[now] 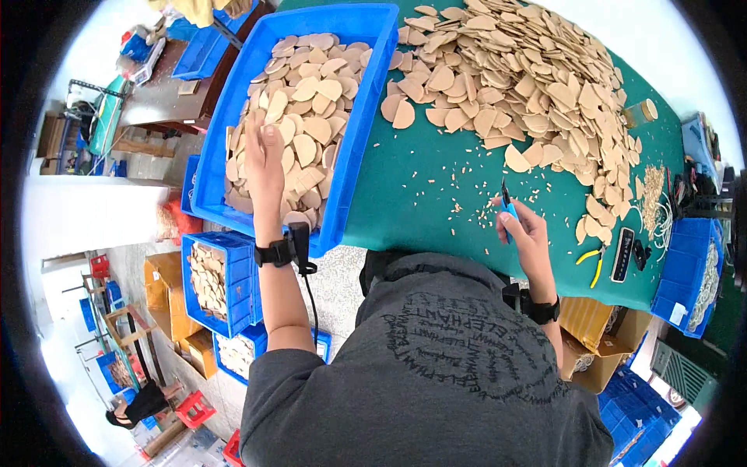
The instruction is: The person uses a blue utility knife to trim and shape small, light-colored wooden pieces. They pick up each piece from a large pile on a green workbench, carefully shave the edges, and place the finished items into a blue plastic bin. The process is repetitive, focusing on refining the shape of each individual wooden component.
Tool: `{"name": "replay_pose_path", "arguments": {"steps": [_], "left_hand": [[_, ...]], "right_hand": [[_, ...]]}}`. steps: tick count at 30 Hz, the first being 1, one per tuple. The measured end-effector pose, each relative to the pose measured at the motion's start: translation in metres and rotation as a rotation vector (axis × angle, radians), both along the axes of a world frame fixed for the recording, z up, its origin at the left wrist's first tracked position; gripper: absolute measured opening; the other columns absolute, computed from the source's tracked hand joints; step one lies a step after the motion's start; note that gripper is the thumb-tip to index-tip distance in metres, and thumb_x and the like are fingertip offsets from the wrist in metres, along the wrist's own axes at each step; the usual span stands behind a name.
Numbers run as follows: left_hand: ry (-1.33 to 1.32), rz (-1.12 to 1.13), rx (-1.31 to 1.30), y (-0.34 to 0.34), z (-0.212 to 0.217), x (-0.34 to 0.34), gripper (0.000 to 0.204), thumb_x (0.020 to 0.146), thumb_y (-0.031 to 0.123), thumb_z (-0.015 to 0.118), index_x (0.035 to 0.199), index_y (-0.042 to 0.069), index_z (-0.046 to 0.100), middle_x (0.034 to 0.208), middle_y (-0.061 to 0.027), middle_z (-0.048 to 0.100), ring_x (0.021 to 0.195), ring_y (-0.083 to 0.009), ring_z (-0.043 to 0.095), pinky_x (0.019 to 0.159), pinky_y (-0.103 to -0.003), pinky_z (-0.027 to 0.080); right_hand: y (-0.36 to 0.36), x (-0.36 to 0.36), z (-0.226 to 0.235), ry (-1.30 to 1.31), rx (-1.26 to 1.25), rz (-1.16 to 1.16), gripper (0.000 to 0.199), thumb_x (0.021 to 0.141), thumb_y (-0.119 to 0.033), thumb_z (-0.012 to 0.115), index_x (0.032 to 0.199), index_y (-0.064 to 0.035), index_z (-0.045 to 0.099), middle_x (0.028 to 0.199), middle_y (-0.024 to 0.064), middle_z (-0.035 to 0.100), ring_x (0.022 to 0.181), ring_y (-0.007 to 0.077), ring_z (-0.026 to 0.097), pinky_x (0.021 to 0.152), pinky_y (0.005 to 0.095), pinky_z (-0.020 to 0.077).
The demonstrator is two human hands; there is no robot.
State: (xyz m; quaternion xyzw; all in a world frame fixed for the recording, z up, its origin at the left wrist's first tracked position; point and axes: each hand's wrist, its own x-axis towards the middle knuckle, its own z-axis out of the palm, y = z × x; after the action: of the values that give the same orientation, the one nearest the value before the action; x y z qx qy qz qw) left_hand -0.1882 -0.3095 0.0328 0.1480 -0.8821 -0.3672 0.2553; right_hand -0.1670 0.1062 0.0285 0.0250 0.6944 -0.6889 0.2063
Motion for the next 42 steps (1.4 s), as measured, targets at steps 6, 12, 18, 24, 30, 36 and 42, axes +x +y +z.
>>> {"name": "replay_pose_path", "arguments": {"steps": [6, 12, 18, 24, 30, 36, 42], "left_hand": [[-0.032, -0.364, -0.060, 0.041, -0.038, -0.104, 0.053, 0.087, 0.028, 0.064, 0.130, 0.001, 0.048, 0.127, -0.0236, 0.053, 0.121, -0.0365, 0.048, 0.103, -0.041, 0.037], [-0.425, -0.573, -0.001, 0.168, -0.097, -0.206, 0.078, 0.075, 0.048, 0.069, 0.137, 0.009, 0.043, 0.137, -0.0220, 0.044, 0.134, -0.0356, 0.031, 0.111, -0.048, 0.023], [-0.635, -0.126, -0.211, 0.192, -0.166, -0.238, 0.091, 0.075, 0.070, 0.057, 0.147, 0.023, 0.029, 0.149, -0.0266, 0.018, 0.134, -0.0529, 0.018, 0.106, -0.064, 0.016], [-0.387, -0.194, -0.260, 0.242, -0.185, -0.176, 0.078, 0.079, 0.063, 0.060, 0.142, 0.022, 0.039, 0.144, -0.0229, 0.025, 0.128, -0.0437, 0.026, 0.100, -0.060, 0.027], [-0.407, -0.358, -0.262, 0.282, -0.176, -0.098, 0.068, 0.082, 0.044, 0.065, 0.140, 0.016, 0.042, 0.148, -0.0213, 0.023, 0.131, -0.0449, 0.026, 0.103, -0.058, 0.028], [-0.264, -0.566, 0.032, 0.249, -0.179, -0.057, 0.073, 0.074, 0.012, 0.073, 0.139, 0.004, 0.038, 0.139, -0.0213, 0.037, 0.124, -0.0392, 0.041, 0.103, -0.044, 0.038], [-0.356, -0.339, 0.026, 0.241, -0.161, -0.049, 0.063, 0.072, 0.012, 0.074, 0.128, 0.003, 0.048, 0.118, -0.0168, 0.051, 0.109, -0.0318, 0.052, 0.091, -0.039, 0.047]], "right_hand": [[0.011, -0.001, -0.001, 0.043, 0.033, -0.135, 0.029, 0.091, -0.016, 0.060, 0.116, -0.0013, 0.062, 0.075, -0.0042, 0.053, 0.064, 0.0046, 0.047, 0.056, 0.0198, 0.0373], [0.035, 0.021, -0.004, -0.006, 0.095, -0.276, 0.028, 0.091, -0.014, 0.059, 0.116, -0.0011, 0.062, 0.073, -0.0043, 0.052, 0.064, 0.0041, 0.046, 0.056, 0.0204, 0.0372], [0.081, 0.039, -0.007, -0.067, 0.120, -0.422, 0.032, 0.089, -0.016, 0.063, 0.116, -0.0004, 0.062, 0.073, -0.0040, 0.053, 0.064, 0.0042, 0.046, 0.056, 0.0202, 0.0372], [0.115, 0.038, -0.008, -0.081, 0.174, -0.438, 0.031, 0.089, -0.016, 0.063, 0.116, -0.0001, 0.062, 0.074, -0.0035, 0.056, 0.063, 0.0040, 0.048, 0.055, 0.0200, 0.0379], [0.125, 0.012, -0.009, -0.025, 0.197, -0.303, 0.030, 0.090, -0.018, 0.062, 0.115, -0.0018, 0.063, 0.076, -0.0040, 0.056, 0.063, 0.0039, 0.047, 0.056, 0.0201, 0.0382], [0.125, -0.002, -0.006, 0.017, 0.190, -0.202, 0.029, 0.092, -0.017, 0.059, 0.116, -0.0013, 0.062, 0.076, -0.0026, 0.055, 0.065, 0.0046, 0.049, 0.058, 0.0204, 0.0398], [0.127, -0.010, -0.012, 0.035, 0.138, -0.161, 0.031, 0.092, -0.018, 0.058, 0.117, 0.0000, 0.061, 0.075, -0.0020, 0.055, 0.067, 0.0049, 0.049, 0.059, 0.0204, 0.0399]]}}
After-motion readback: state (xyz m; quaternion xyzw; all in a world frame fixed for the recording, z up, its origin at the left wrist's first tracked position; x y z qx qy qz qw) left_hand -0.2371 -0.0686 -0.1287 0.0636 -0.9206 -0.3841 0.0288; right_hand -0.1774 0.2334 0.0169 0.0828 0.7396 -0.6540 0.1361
